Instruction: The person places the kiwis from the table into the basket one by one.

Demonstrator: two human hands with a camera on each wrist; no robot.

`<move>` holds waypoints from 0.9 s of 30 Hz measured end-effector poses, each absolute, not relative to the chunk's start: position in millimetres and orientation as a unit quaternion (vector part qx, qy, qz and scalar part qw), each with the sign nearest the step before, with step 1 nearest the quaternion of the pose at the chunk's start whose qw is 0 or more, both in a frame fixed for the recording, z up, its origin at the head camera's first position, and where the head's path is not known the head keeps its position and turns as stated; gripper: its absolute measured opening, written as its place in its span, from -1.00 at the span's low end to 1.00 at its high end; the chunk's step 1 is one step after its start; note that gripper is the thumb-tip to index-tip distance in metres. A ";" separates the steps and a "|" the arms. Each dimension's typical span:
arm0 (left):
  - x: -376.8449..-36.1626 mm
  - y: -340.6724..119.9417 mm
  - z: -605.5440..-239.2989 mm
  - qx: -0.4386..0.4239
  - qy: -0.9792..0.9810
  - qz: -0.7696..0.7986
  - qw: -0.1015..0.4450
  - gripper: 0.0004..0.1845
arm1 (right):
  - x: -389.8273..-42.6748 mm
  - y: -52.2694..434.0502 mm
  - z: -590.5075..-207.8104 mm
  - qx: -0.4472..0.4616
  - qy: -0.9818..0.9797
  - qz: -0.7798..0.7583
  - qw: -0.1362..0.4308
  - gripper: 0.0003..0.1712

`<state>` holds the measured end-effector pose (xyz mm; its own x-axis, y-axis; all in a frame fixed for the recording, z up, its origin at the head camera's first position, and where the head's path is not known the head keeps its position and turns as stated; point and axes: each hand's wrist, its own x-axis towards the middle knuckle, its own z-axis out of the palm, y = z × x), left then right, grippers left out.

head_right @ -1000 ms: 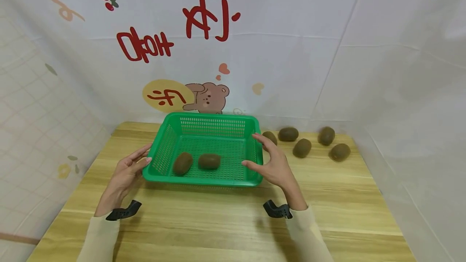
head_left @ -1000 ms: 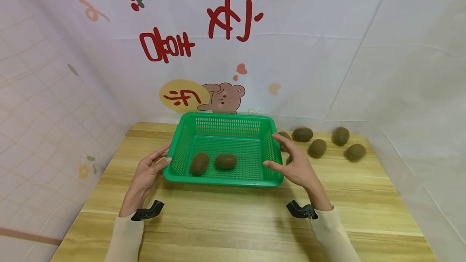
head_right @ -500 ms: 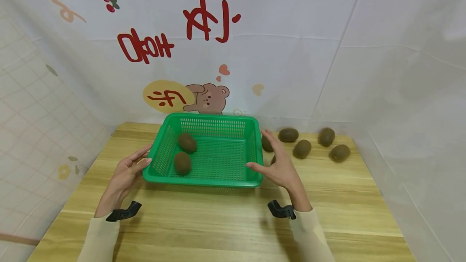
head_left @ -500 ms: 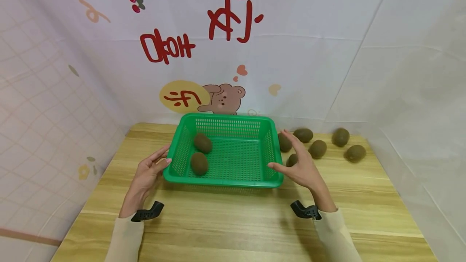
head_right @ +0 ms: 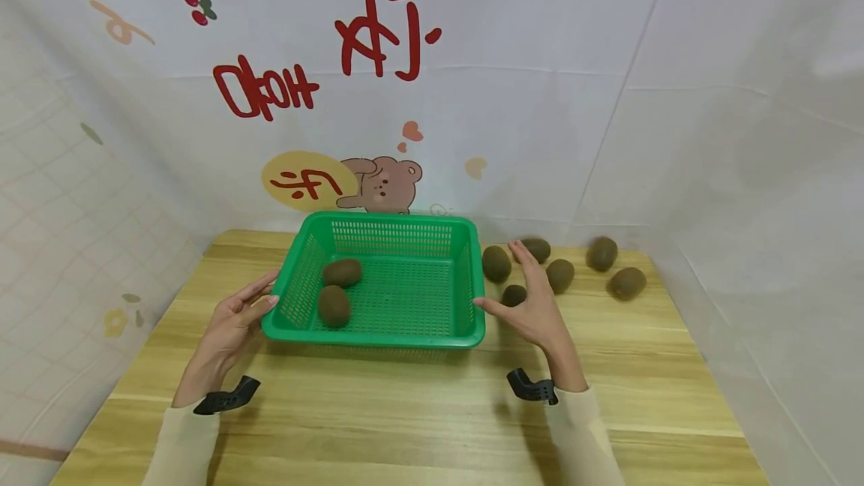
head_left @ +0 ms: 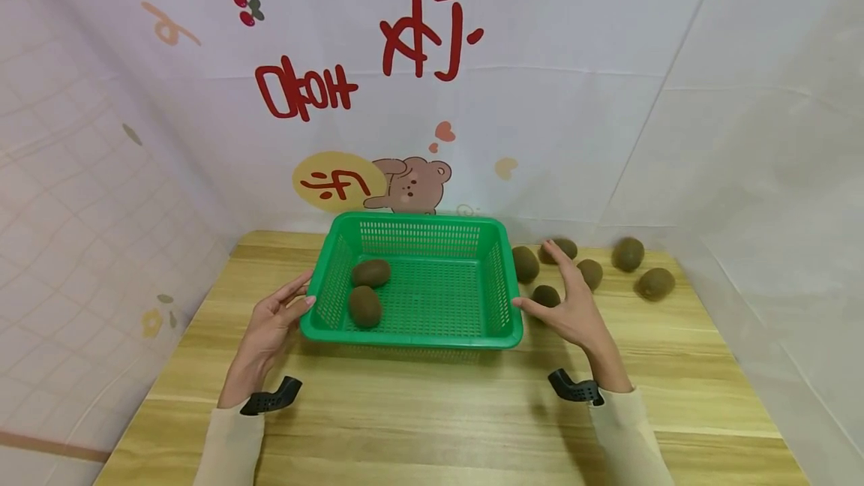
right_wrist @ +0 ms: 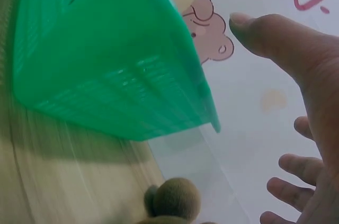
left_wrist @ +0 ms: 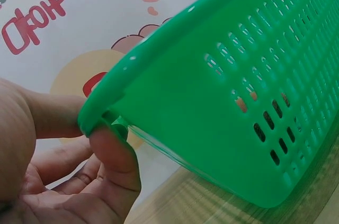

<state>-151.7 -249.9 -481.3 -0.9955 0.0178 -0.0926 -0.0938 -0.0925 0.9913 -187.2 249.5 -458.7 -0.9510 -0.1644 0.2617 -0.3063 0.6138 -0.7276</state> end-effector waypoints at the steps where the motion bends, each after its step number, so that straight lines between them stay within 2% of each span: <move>1: -151.8 -250.0 -481.5 -0.025 0.668 0.743 0.038 -0.29 | -187.6 251.2 -459.8 0.126 -0.895 0.419 0.082 0.25; 14: -151.4 -250.2 -482.7 -0.006 0.648 0.761 0.036 -0.31 | -188.0 270.0 -483.6 0.054 -0.900 0.430 0.037 0.27; 27: -154.0 -250.9 -484.7 0.000 0.651 0.759 0.026 -0.31 | -192.5 280.7 -513.1 0.046 -0.902 0.428 0.009 0.35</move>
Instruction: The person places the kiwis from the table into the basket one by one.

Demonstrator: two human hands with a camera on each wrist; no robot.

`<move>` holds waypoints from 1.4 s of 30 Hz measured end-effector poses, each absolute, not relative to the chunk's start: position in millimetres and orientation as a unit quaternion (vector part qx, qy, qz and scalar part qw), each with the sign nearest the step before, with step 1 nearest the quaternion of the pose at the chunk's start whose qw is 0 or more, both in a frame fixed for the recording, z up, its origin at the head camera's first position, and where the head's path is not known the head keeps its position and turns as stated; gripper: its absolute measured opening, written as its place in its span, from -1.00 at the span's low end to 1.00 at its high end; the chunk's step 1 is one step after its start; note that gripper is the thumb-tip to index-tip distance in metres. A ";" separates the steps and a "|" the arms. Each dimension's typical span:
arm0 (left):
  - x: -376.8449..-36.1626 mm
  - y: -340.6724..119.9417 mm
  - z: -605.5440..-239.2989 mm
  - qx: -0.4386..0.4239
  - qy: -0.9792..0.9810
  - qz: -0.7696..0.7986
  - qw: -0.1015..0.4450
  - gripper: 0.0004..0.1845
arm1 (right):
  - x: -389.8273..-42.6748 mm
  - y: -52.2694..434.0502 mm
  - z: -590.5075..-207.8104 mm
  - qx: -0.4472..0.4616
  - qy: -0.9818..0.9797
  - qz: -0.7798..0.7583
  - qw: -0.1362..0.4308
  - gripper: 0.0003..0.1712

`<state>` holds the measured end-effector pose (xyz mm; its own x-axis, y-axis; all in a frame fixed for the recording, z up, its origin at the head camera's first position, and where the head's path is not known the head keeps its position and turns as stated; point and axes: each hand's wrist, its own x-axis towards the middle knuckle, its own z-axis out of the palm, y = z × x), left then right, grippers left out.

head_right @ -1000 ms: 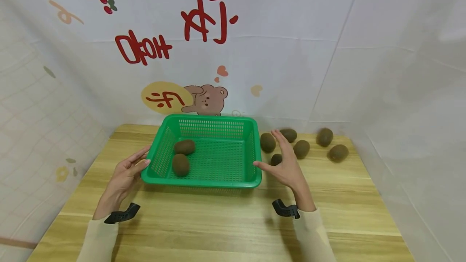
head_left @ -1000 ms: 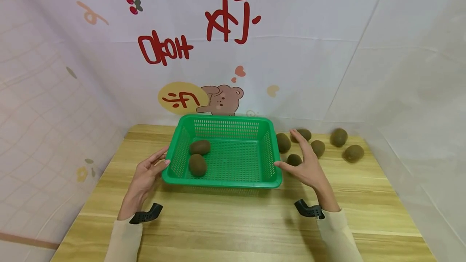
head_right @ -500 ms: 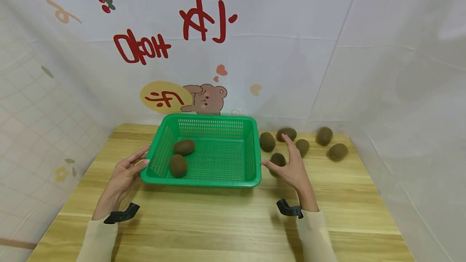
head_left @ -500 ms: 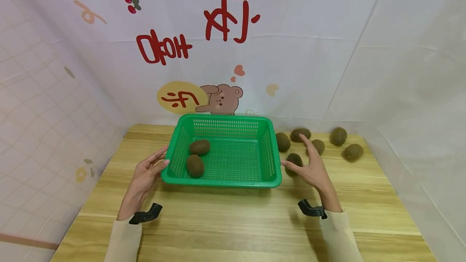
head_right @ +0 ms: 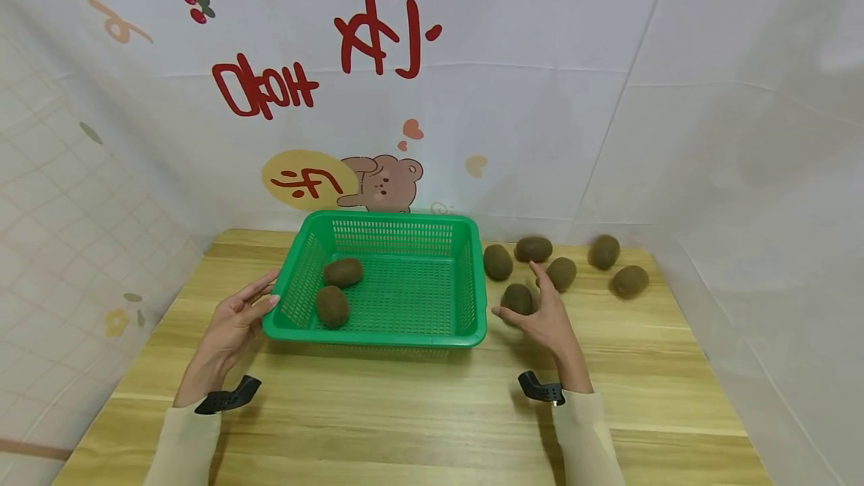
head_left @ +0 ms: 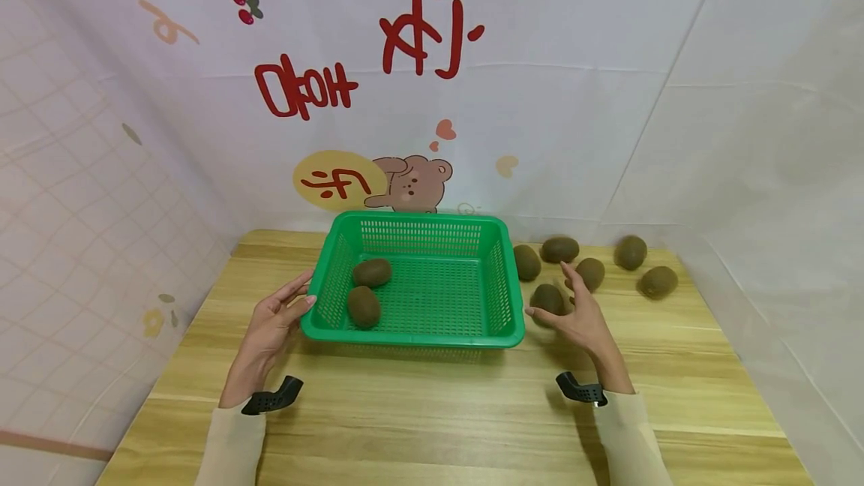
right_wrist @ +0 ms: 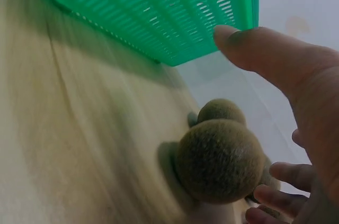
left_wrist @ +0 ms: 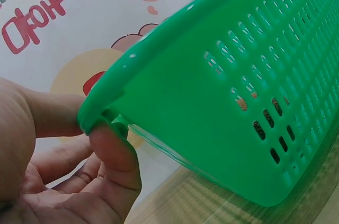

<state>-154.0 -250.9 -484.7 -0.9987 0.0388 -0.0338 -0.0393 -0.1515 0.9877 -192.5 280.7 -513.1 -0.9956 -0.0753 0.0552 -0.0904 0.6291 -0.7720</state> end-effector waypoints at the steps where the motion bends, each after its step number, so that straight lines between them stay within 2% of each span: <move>1: -154.3 -250.5 -484.8 0.000 0.650 0.760 0.026 -0.31 | -192.8 282.0 -514.7 0.046 -0.903 0.427 0.008 0.35; 7: -153.6 -250.0 -484.2 0.001 0.640 0.768 0.027 -0.31 | -194.5 287.3 -522.5 0.044 -0.907 0.419 -0.005 0.33; 21: -151.8 -251.5 -485.2 0.005 0.656 0.754 0.027 -0.33 | -193.4 290.0 -527.8 0.031 -0.909 0.416 -0.007 -0.01; 42: -152.1 -251.1 -484.6 0.004 0.652 0.758 0.025 -0.32 | -188.8 291.2 -519.6 0.016 -0.902 0.431 0.007 -0.07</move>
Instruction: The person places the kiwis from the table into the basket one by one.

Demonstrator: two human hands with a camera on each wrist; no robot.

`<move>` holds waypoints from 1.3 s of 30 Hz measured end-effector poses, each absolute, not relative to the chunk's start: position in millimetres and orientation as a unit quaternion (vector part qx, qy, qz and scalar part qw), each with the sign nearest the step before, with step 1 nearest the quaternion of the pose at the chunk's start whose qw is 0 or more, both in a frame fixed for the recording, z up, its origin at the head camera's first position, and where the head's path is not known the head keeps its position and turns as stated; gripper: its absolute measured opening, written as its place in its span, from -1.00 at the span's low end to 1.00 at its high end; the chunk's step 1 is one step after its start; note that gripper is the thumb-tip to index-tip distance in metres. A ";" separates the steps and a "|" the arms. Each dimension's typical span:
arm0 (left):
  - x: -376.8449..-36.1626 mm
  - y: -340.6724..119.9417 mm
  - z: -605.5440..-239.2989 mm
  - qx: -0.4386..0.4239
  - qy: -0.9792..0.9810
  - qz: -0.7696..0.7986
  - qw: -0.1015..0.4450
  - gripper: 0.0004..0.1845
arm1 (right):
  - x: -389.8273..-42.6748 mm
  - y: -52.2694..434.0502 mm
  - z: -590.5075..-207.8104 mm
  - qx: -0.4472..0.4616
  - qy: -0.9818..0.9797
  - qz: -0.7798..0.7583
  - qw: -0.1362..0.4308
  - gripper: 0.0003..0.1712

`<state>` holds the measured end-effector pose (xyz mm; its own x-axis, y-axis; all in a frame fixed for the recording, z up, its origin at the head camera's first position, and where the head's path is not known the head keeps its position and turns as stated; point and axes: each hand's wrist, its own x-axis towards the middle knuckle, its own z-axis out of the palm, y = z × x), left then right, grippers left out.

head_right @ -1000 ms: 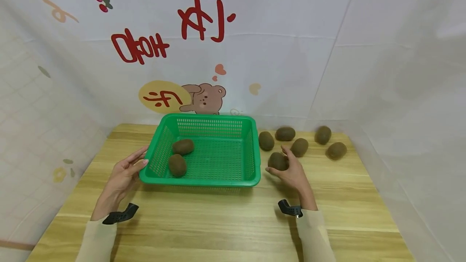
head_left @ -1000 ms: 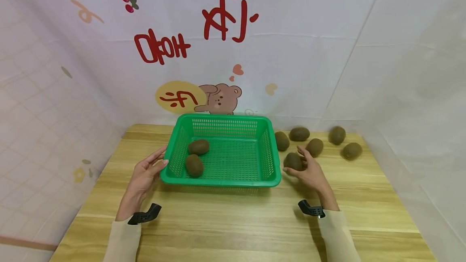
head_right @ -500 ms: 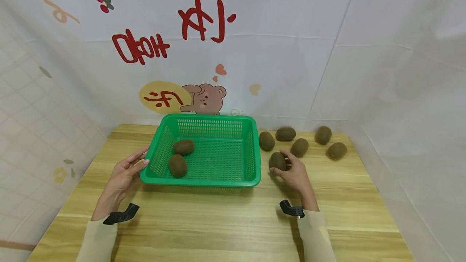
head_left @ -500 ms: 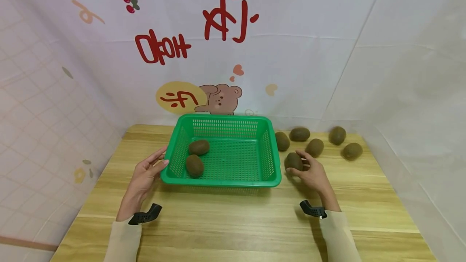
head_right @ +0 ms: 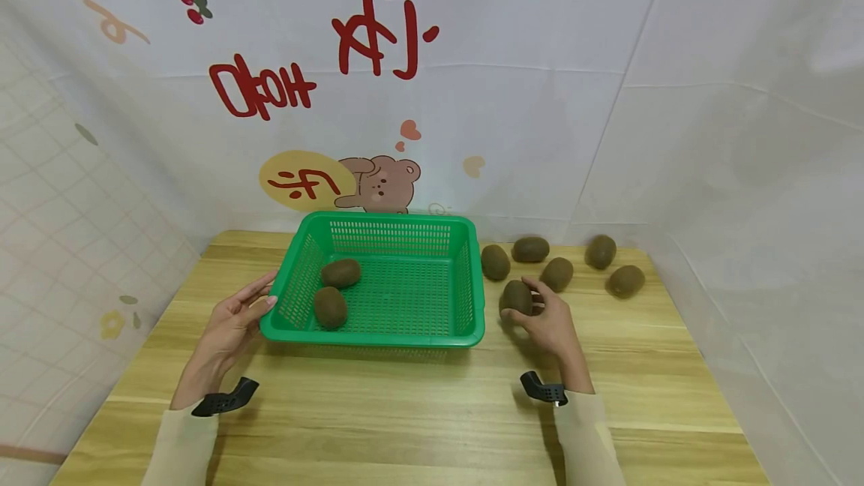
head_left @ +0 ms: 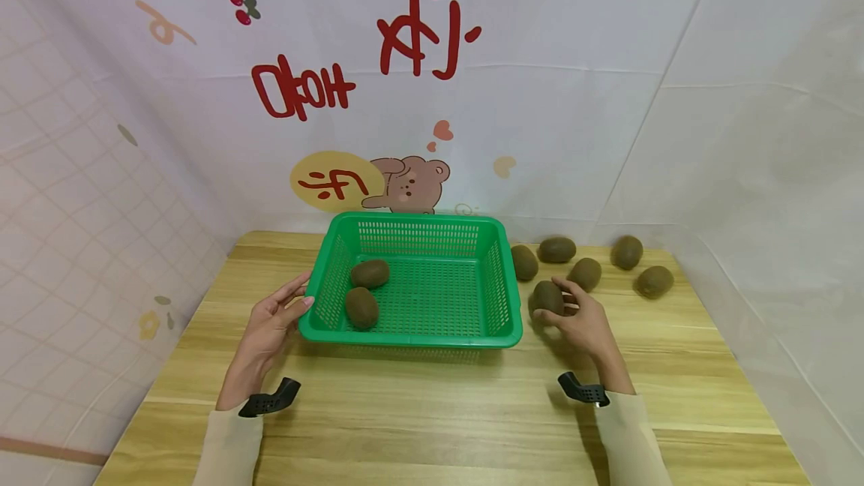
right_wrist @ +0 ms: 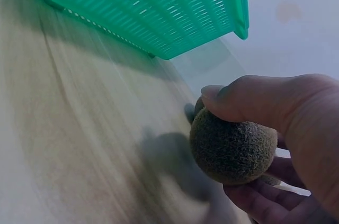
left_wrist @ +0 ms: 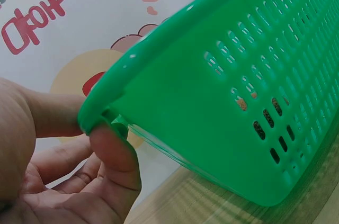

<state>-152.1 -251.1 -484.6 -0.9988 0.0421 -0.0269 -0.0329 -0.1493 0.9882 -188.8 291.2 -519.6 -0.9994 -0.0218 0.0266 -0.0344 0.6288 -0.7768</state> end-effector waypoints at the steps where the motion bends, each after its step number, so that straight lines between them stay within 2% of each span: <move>1: -152.0 -251.1 -484.6 0.004 0.651 0.759 0.024 -0.32 | -188.5 291.1 -518.5 0.014 -0.903 0.430 0.009 -0.07; 39: -151.5 -251.1 -483.3 0.001 0.648 0.761 0.030 -0.30 | -180.8 277.0 -483.3 0.056 -0.878 0.468 0.086 -0.13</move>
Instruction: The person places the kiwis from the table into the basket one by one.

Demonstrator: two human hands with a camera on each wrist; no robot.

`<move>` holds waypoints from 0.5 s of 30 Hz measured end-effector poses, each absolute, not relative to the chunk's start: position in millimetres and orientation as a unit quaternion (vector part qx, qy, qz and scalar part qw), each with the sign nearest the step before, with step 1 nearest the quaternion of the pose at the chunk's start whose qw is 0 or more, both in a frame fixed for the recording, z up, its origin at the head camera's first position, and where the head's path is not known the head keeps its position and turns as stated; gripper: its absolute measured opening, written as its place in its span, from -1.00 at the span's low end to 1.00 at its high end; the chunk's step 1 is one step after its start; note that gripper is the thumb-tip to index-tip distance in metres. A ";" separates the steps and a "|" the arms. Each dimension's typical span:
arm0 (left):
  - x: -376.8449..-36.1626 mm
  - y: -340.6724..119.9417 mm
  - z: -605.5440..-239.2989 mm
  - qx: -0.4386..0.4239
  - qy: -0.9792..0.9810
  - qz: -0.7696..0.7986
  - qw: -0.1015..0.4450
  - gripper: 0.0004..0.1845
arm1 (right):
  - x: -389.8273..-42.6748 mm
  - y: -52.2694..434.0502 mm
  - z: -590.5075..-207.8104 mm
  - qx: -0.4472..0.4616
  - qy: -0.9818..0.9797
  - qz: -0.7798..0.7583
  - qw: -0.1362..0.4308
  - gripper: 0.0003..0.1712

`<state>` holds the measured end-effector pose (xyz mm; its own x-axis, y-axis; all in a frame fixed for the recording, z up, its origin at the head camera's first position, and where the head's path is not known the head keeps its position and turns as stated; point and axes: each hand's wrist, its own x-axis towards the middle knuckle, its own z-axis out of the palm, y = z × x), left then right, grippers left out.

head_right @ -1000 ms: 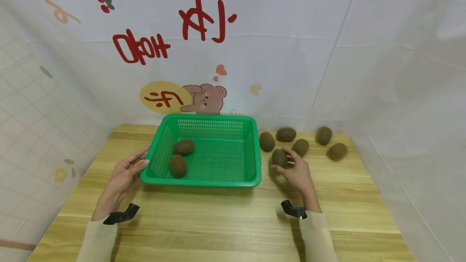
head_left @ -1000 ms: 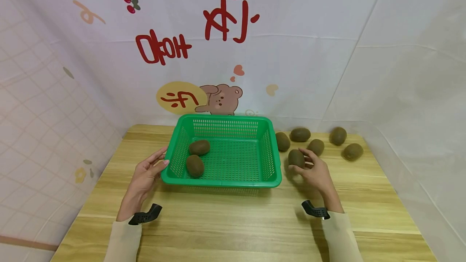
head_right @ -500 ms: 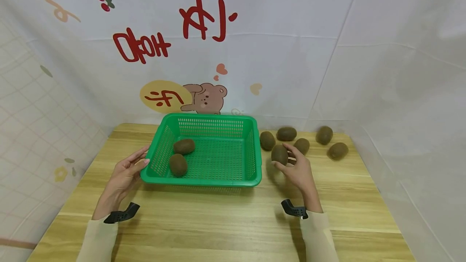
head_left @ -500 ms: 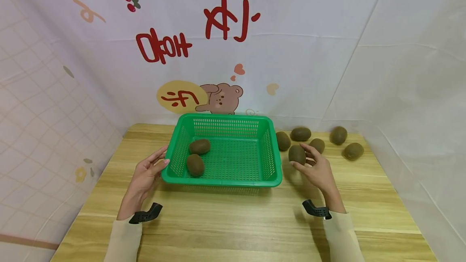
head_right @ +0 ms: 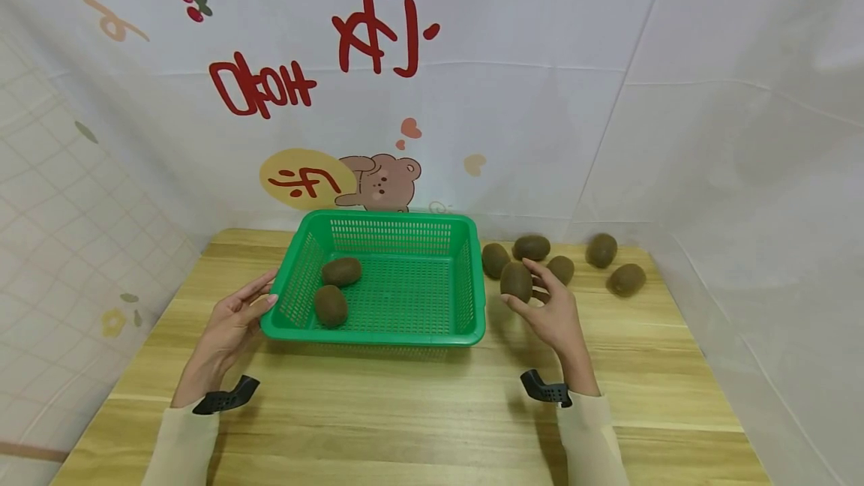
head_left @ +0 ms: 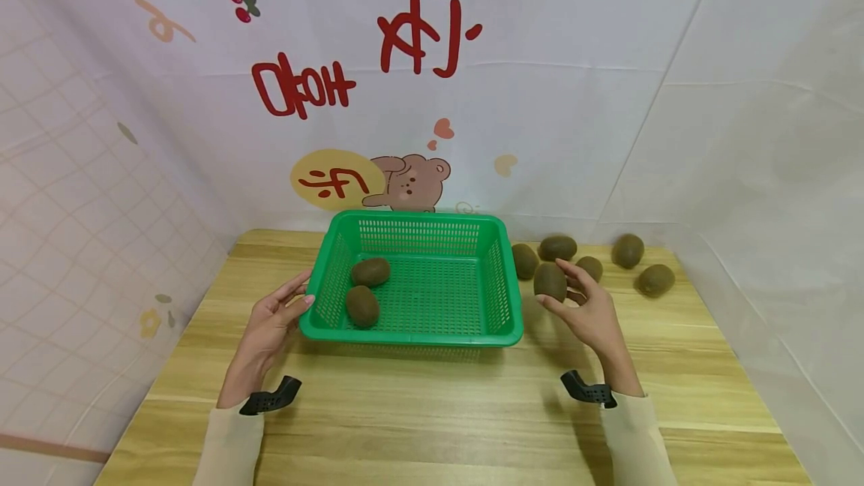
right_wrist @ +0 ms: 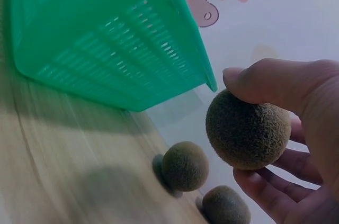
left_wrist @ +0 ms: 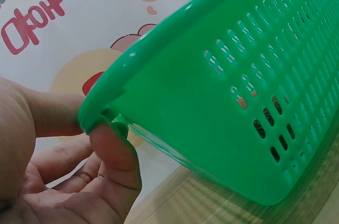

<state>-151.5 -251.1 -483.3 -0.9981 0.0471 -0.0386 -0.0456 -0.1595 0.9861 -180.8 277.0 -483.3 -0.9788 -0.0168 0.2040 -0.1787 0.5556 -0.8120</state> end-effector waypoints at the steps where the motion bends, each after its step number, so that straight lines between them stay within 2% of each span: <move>1: -151.6 -251.2 -483.1 0.000 0.649 0.760 0.031 -0.30 | -180.5 276.0 -482.3 0.056 -0.876 0.470 0.088 -0.14; 15: -152.2 -250.4 -481.6 -0.016 0.656 0.753 0.042 -0.30 | -171.2 263.5 -462.4 0.078 -0.861 0.493 0.102 -0.15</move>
<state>-152.2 -250.4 -481.6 -0.9960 0.0430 -0.0785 -0.0837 -0.1354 0.9872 -171.2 263.5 -462.4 -0.9669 -0.0329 0.2529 -0.2347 0.5025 -0.8321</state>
